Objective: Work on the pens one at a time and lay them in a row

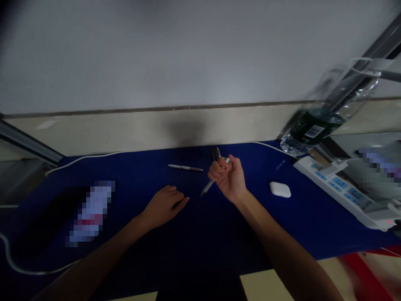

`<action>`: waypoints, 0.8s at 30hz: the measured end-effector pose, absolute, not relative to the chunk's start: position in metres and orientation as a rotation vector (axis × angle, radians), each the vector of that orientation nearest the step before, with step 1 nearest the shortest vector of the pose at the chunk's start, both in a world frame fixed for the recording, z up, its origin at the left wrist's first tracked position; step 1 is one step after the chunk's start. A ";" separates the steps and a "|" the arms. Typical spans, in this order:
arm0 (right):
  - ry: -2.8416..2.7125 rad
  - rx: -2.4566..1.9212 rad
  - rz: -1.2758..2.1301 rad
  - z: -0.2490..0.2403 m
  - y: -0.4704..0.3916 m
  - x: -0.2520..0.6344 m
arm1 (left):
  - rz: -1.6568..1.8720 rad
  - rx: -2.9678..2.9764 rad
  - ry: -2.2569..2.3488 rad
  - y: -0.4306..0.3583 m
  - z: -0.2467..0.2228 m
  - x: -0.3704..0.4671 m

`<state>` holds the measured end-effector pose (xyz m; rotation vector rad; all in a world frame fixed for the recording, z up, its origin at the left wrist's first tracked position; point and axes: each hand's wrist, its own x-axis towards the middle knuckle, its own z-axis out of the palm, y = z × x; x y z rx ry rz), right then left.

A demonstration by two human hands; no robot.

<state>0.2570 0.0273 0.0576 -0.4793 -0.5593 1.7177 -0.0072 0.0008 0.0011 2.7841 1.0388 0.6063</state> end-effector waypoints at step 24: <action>-0.551 -0.480 1.743 0.050 0.029 0.256 | 0.614 2.804 1.038 0.001 0.001 -0.007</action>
